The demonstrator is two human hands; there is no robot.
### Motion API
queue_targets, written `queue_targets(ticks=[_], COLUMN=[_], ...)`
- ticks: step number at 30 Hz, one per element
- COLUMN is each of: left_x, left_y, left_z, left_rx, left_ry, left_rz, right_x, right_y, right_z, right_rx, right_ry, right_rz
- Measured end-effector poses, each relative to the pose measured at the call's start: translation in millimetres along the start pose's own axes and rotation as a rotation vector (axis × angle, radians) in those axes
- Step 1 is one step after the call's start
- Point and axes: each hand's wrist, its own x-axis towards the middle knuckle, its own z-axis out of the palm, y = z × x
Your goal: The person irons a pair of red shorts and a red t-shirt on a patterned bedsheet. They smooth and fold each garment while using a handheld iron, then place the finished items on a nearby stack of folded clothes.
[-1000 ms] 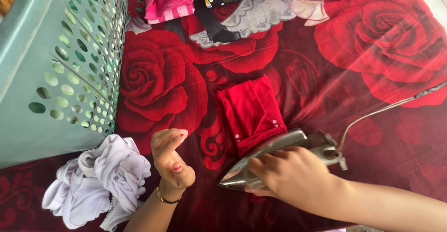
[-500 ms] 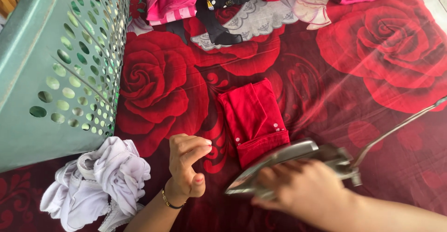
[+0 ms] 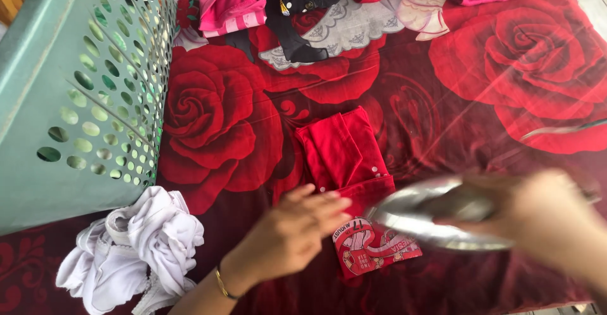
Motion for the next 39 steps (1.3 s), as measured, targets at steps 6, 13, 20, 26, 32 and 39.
queue_targets(ticks=[6, 13, 20, 26, 32, 39], left_x=[4.5, -2.1, 19.5, 17.9, 27.9, 51.4], left_y=[18.8, -2.5, -36.7, -96.5, -95.5, -28.3], left_z=[24.0, 40.8, 24.9, 43.2, 33.7, 16.3], left_rx=[0.315, 0.36, -0.216, -0.95, -1.196, -0.01], left_ry=[-0.333, -0.282, -0.223, -0.074, -0.088, 0.261], left_rz=[0.098, 0.093, -0.287, -0.939, -1.138, -0.403], right_x=[-37.5, 53.4, 37.9, 38.3, 36.0, 41.9], right_y=[281.7, 131.9, 265.9, 237.5, 250.7, 160.3], right_z=[110.1, 35.8, 115.6, 101.2, 115.0, 66.4], right_rx=[0.947, 0.769, 1.089, 1.063, 0.991, 0.912], right_ry=[0.487, 0.851, 0.922, 0.897, 0.839, 0.88], right_rz=[0.422, 0.63, 0.218, 0.289, 0.226, 0.393])
